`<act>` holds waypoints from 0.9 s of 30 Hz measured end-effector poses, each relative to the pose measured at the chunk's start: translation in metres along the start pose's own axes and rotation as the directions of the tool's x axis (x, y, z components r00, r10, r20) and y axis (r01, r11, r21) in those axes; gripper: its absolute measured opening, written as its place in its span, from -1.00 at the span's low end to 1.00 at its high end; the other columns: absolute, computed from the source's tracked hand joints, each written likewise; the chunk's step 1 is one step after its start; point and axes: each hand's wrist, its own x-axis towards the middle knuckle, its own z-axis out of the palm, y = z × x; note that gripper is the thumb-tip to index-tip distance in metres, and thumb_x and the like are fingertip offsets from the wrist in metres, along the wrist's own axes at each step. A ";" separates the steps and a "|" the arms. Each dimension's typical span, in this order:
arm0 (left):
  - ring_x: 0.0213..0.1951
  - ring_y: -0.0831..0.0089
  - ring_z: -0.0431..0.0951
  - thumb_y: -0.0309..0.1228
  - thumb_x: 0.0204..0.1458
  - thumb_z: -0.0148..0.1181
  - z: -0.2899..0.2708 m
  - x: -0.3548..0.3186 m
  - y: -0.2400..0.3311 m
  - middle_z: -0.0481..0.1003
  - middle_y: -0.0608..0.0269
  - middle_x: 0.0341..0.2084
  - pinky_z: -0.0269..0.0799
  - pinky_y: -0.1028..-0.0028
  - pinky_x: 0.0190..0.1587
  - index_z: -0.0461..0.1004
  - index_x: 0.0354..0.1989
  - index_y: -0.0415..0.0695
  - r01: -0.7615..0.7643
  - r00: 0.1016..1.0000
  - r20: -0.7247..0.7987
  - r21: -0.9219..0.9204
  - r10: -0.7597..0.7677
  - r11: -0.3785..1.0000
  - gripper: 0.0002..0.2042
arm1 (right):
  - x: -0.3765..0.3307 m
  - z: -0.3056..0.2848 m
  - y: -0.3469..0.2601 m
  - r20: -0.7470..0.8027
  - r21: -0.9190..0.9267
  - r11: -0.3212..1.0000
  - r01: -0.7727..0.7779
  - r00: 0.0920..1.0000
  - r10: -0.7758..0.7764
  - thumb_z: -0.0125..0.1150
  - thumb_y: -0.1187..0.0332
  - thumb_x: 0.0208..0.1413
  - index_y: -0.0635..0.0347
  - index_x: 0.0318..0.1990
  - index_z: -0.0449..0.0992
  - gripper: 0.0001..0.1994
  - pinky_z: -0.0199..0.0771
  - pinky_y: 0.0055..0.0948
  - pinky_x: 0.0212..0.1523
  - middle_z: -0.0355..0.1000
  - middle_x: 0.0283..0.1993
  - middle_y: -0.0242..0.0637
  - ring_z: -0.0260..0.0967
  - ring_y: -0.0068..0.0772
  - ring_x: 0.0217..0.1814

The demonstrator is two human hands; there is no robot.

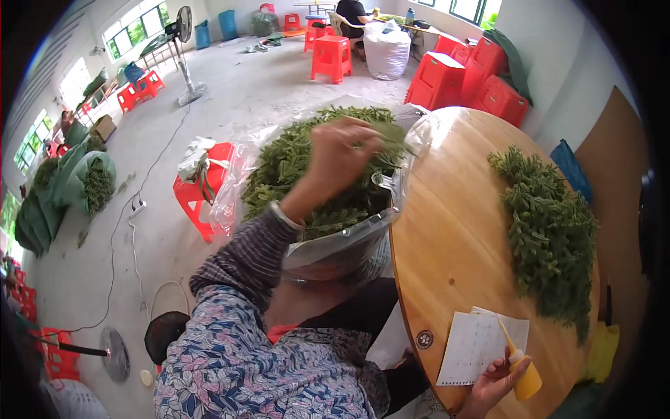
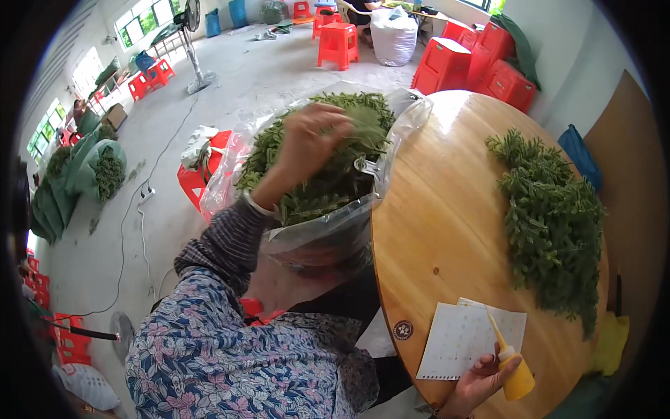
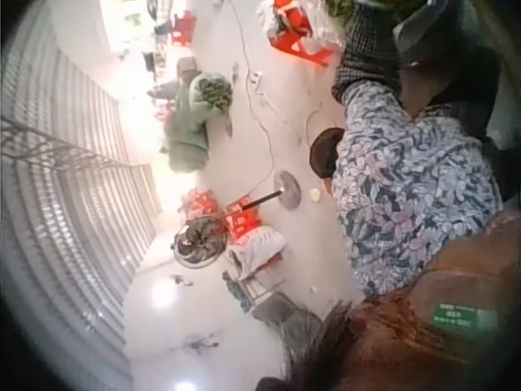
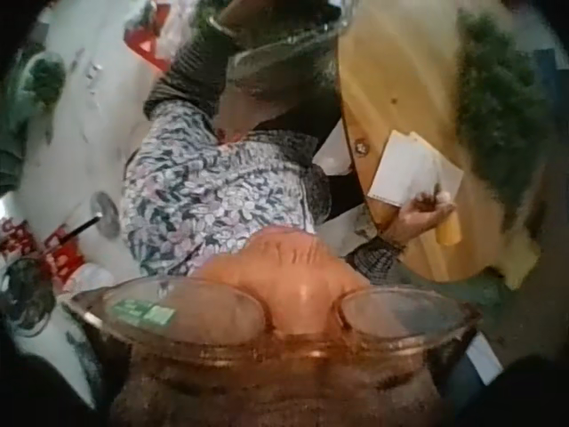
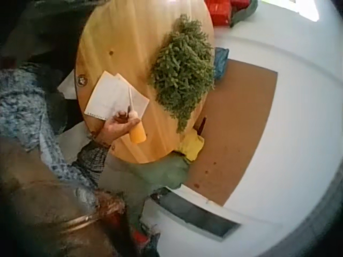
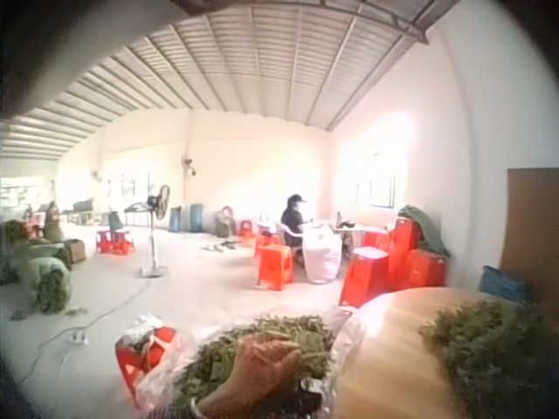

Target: Applying glue to evergreen leaves and securing them onto a paper card.

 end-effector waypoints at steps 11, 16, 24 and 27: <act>-0.42 0.27 0.46 -0.37 -0.04 0.15 -0.121 -0.087 -0.156 0.48 0.17 -0.40 0.33 0.36 -0.41 0.51 -0.45 -0.13 -0.094 0.993 0.117 0.632 0.025 0.769 -0.89 | 0.020 -0.006 -0.004 0.006 0.130 0.990 -0.059 0.998 0.058 0.19 -0.01 0.11 0.18 -0.18 0.45 -0.60 0.15 -0.80 -0.70 0.50 -0.37 -0.36 0.23 -0.75 -0.62; -0.24 0.20 0.51 -0.46 -0.06 0.21 -0.104 -0.051 -0.078 0.48 0.11 -0.18 0.42 0.34 -0.22 0.51 -0.20 -0.17 0.033 0.976 0.123 0.731 -0.178 0.682 -0.78 | 0.037 0.004 -0.024 -0.003 0.154 0.986 -0.056 0.998 0.057 0.16 -0.04 0.11 0.12 -0.16 0.41 -0.60 0.18 -0.77 -0.69 0.50 -0.40 -0.32 0.27 -0.67 -0.63; -0.30 0.32 0.52 -0.51 -0.12 0.28 0.106 0.002 0.077 0.56 0.19 -0.28 0.43 0.43 -0.25 0.61 -0.30 -0.16 -0.189 0.885 0.390 -0.199 0.255 0.962 -0.83 | 0.046 -0.019 -0.014 0.013 0.126 0.991 0.036 0.999 -0.038 0.17 -0.04 0.11 0.13 -0.16 0.40 -0.59 0.22 -0.75 -0.67 0.50 -0.42 -0.29 0.31 -0.64 -0.64; -0.41 0.28 0.53 -0.44 -0.06 0.23 0.190 0.014 0.097 0.57 0.13 -0.36 0.42 0.42 -0.32 0.61 -0.29 -0.17 0.046 0.842 0.526 -0.290 0.119 0.956 -0.84 | 0.048 -0.013 -0.016 0.027 0.066 0.996 0.053 0.998 -0.055 0.17 -0.04 0.10 0.14 -0.15 0.39 -0.58 0.23 -0.76 -0.66 0.49 -0.43 -0.30 0.32 -0.63 -0.65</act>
